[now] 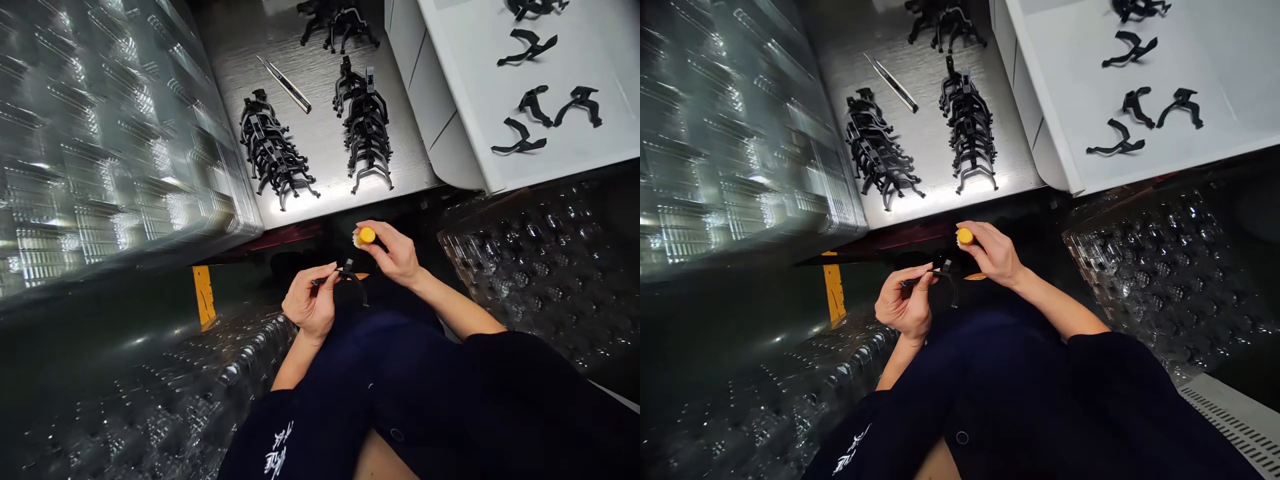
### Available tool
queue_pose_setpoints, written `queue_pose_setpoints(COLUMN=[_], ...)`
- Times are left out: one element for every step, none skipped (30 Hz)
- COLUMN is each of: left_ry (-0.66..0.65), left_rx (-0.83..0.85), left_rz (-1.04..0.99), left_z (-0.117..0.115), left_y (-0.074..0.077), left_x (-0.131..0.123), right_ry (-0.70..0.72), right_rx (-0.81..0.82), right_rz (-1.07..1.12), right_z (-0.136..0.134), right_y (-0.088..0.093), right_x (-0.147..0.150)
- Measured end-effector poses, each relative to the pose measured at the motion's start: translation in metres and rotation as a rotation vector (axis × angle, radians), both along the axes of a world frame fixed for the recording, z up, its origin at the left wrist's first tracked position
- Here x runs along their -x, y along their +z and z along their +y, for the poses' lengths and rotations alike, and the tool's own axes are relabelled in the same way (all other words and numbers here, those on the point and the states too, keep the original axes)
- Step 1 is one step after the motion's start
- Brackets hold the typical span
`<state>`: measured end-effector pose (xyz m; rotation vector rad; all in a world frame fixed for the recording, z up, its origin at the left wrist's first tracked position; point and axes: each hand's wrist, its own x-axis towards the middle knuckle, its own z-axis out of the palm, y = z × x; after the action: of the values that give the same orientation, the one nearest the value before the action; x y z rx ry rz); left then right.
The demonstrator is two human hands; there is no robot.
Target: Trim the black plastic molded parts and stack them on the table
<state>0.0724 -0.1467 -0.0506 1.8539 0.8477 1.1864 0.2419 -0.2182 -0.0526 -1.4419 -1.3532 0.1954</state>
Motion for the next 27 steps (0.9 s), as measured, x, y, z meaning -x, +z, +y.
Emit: queue_pose_setpoints(left_ry=[0.000,-0.001,-0.004,-0.015,-0.028,-0.041,-0.054,-0.066,-0.074,-0.081,-0.088,-0.098,-0.106,-0.112,-0.119,-0.126,-0.130,-0.135,-0.140,-0.147,-0.156,-0.171,-0.194,-0.220,-0.244,-0.262,-0.270], left_rx=[-0.030,-0.056,-0.073,-0.084,-0.099,-0.125,-0.165,-0.209,-0.252,-0.295,-0.329,-0.352,-0.369,-0.382,-0.392,-0.398,-0.399,-0.400,-0.400,-0.403,-0.411,-0.428,-0.453,-0.479,-0.500,-0.516,-0.526], left_rz=[0.016,0.029,0.034,0.038,0.039,0.041,0.039,0.037,0.041,0.047,0.051,0.056,0.059,0.063,0.070,0.079,0.088,0.096,0.103,0.107,0.108,0.110,0.111,0.110,0.107,0.105,0.105], left_z=[0.001,0.002,0.003,0.003,0.003,0.003,0.003,0.003,0.003,0.003,0.003,0.003,0.004,0.004,0.005,0.006,0.007,0.007,0.008,0.009,0.009,0.009,0.010,0.010,0.010,0.009,0.009], left_y=[0.000,0.001,0.002,0.003,0.005,0.007,0.008,0.010,0.011,0.013,0.014,0.015,0.016,0.017,0.018,0.019,0.019,0.020,0.020,0.019,0.019,0.018,0.016,0.014,0.013,0.011,0.010], left_x=[0.001,0.002,0.002,0.003,0.004,0.005,0.006,0.007,0.008,0.008,0.009,0.010,0.010,0.010,0.009,0.009,0.008,0.007,0.007,0.007,0.007,0.007,0.007,0.008,0.009,0.009,0.010], right_ry=[0.024,0.064,0.098,0.109,0.094,0.060,0.020,-0.007,-0.012,0.001,0.021,0.038,0.051,0.061,0.068,0.074,0.081,0.089,0.101,0.118,0.142,0.174,0.205,0.228,0.230,0.211,0.179], right_rx=[0.003,0.002,0.000,0.005,0.027,0.066,0.112,0.154,0.182,0.198,0.199,0.192,0.187,0.186,0.192,0.201,0.210,0.213,0.210,0.203,0.195,0.187,0.182,0.180,0.177,0.176,0.181], right_rz=[0.013,0.022,0.020,0.010,0.003,0.010,0.033,0.067,0.106,0.144,0.175,0.199,0.223,0.247,0.272,0.296,0.317,0.333,0.343,0.346,0.334,0.298,0.240,0.162,0.075,-0.003,-0.055], right_z=[-0.001,-0.001,-0.002,-0.002,-0.001,-0.001,0.000,0.001,0.001,0.002,0.002,0.002,0.002,0.002,0.002,0.002,0.001,0.001,0.000,-0.001,-0.001,-0.002,-0.002,-0.001,-0.001,0.000,0.001], right_y=[0.000,0.000,-0.001,-0.003,-0.005,-0.007,-0.009,-0.010,-0.011,-0.011,-0.010,-0.009,-0.008,-0.007,-0.005,-0.004,-0.001,0.001,0.004,0.008,0.012,0.016,0.018,0.020,0.021,0.022,0.021], right_x=[-0.001,-0.001,-0.001,-0.003,-0.004,-0.006,-0.009,-0.011,-0.014,-0.015,-0.016,-0.017,-0.017,-0.016,-0.016,-0.015,-0.014,-0.013,-0.011,-0.010,-0.008,-0.007,-0.007,-0.006,-0.007,-0.008,-0.009])
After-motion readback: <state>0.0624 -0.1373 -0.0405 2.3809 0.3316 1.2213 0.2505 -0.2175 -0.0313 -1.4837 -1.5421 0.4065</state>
